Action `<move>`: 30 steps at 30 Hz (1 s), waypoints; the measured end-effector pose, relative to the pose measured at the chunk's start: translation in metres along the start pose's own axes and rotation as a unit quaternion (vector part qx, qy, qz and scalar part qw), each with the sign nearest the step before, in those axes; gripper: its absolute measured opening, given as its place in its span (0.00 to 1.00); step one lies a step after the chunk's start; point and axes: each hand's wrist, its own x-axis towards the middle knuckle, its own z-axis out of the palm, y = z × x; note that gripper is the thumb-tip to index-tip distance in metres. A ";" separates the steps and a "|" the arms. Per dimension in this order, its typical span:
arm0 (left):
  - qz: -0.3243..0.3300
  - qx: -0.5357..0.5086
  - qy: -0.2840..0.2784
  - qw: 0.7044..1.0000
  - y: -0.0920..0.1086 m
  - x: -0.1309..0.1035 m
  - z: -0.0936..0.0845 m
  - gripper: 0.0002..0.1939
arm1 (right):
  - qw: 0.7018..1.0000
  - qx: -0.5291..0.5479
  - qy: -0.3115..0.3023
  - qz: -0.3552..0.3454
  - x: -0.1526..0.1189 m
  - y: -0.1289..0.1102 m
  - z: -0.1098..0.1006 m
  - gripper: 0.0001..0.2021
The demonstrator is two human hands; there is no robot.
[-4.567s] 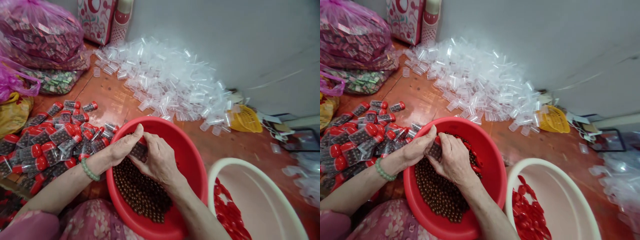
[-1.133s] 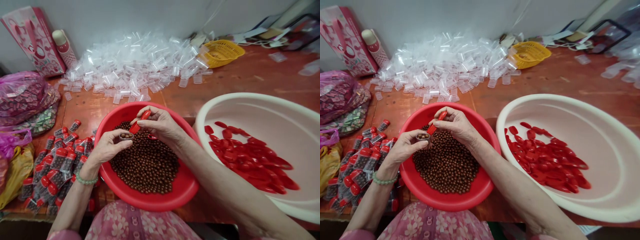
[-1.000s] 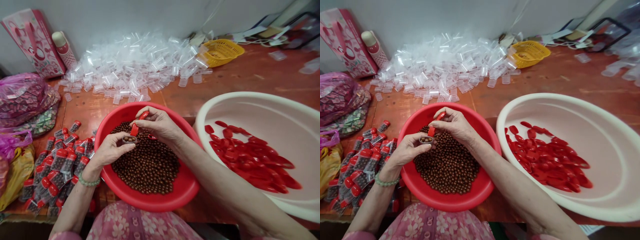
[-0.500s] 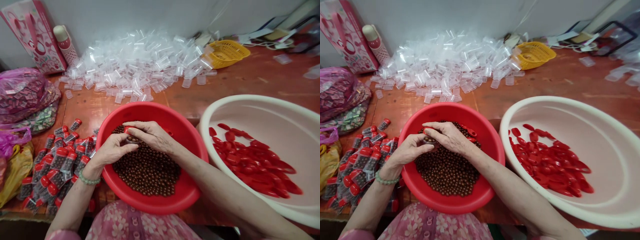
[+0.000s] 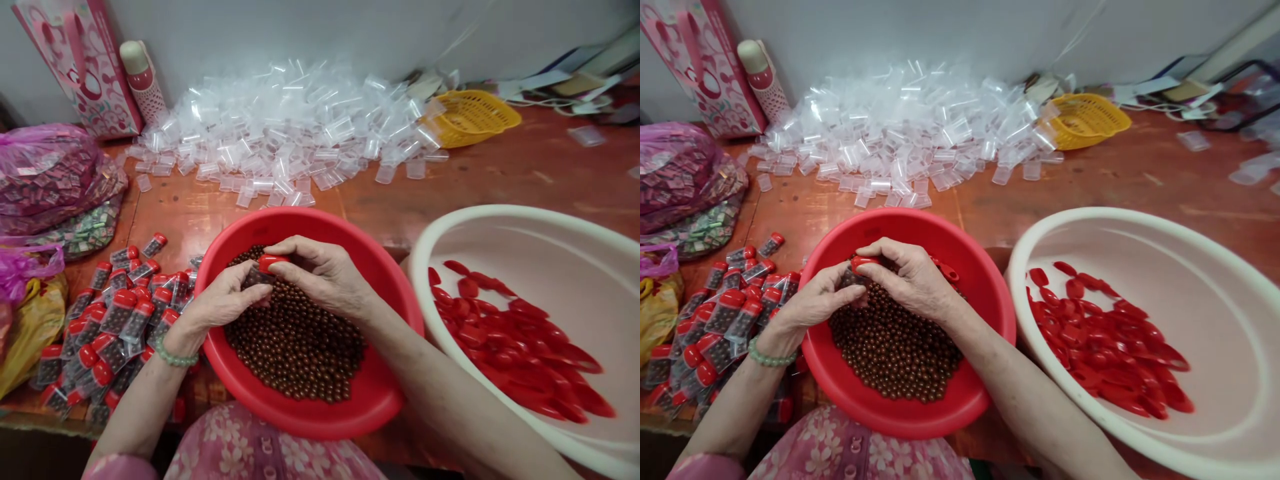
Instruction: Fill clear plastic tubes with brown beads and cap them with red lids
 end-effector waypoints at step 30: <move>-0.008 -0.014 0.020 1.000 0.004 0.000 -0.004 0.07 | 0.998 -0.007 0.020 0.067 0.002 0.004 0.003 0.08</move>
